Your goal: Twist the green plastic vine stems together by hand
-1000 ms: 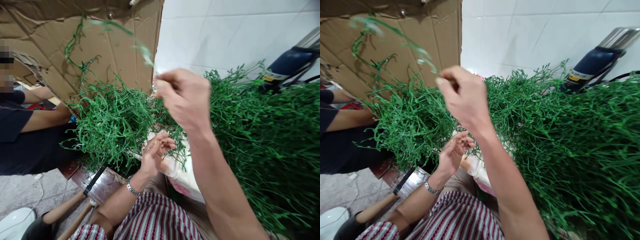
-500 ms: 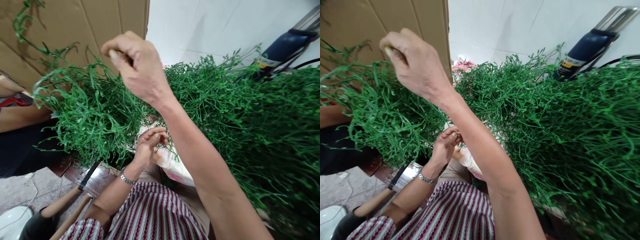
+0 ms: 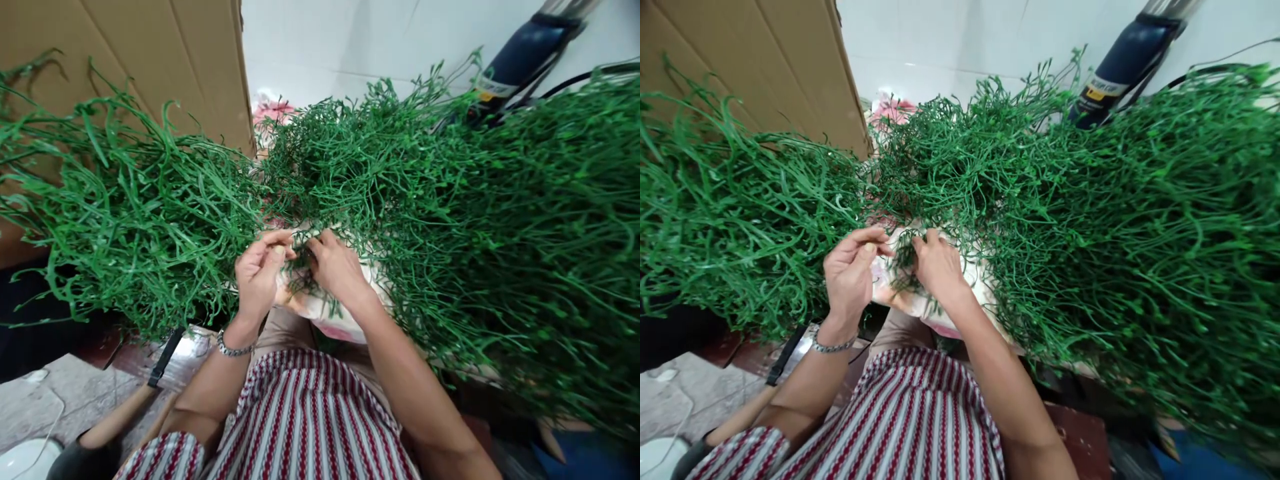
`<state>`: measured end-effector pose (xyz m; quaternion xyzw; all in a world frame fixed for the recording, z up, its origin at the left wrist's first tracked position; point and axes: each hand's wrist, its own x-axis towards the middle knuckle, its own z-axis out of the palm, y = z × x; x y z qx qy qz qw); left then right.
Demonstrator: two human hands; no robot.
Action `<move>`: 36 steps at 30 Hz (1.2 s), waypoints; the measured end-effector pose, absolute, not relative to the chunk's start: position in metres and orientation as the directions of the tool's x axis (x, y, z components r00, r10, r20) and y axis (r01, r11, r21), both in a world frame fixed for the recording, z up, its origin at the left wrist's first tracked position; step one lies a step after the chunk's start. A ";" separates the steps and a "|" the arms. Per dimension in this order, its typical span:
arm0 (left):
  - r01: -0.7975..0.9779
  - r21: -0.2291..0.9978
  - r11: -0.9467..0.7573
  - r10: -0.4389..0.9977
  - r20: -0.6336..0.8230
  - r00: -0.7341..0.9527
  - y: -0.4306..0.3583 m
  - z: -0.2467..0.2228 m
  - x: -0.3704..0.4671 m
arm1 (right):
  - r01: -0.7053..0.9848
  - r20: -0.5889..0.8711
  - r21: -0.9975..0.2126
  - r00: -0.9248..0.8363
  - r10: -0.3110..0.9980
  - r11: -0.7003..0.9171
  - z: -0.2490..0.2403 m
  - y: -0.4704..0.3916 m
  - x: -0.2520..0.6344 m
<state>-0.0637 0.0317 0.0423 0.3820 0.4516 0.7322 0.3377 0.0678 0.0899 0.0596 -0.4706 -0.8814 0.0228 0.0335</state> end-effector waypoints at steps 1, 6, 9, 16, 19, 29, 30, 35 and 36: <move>-0.089 0.929 -0.359 0.830 0.274 -0.485 0.036 0.038 -0.066 | 0.832 0.039 -0.073 -0.548 0.835 0.549 0.055 0.088 0.073; 0.177 0.938 -0.299 0.828 0.347 -0.441 0.041 0.027 -0.068 | 0.726 0.334 -0.319 -0.516 0.789 0.610 0.049 0.078 0.111; 0.410 0.852 -0.326 0.819 0.471 -0.327 0.037 0.033 -0.059 | 0.582 0.529 -0.423 -0.464 0.711 0.695 0.051 0.068 0.130; 0.688 0.607 -0.397 0.821 0.570 -0.029 0.034 0.046 -0.034 | 0.471 0.675 -0.495 -0.320 0.665 0.730 0.048 0.048 0.147; 0.749 0.542 -0.382 0.840 0.540 0.038 0.033 0.045 -0.030 | 0.423 0.699 -0.497 -0.324 0.638 0.758 0.046 0.044 0.153; 0.474 0.819 -0.325 0.905 0.414 -0.095 0.014 0.035 -0.028 | 0.149 0.551 -0.822 -0.028 0.834 0.549 0.042 0.030 0.176; 0.477 0.819 -0.319 0.911 0.404 -0.083 0.016 0.033 -0.028 | 0.098 0.540 -0.837 -0.011 0.842 0.538 0.043 0.028 0.178; 0.601 0.735 -0.313 0.928 0.372 0.028 0.029 0.025 -0.022 | 0.063 0.535 -0.845 0.110 0.838 0.531 0.057 0.019 0.184; 0.621 0.722 -0.306 0.929 0.369 0.030 0.031 0.024 -0.021 | 0.077 0.550 -0.835 0.149 0.822 0.544 0.061 0.017 0.186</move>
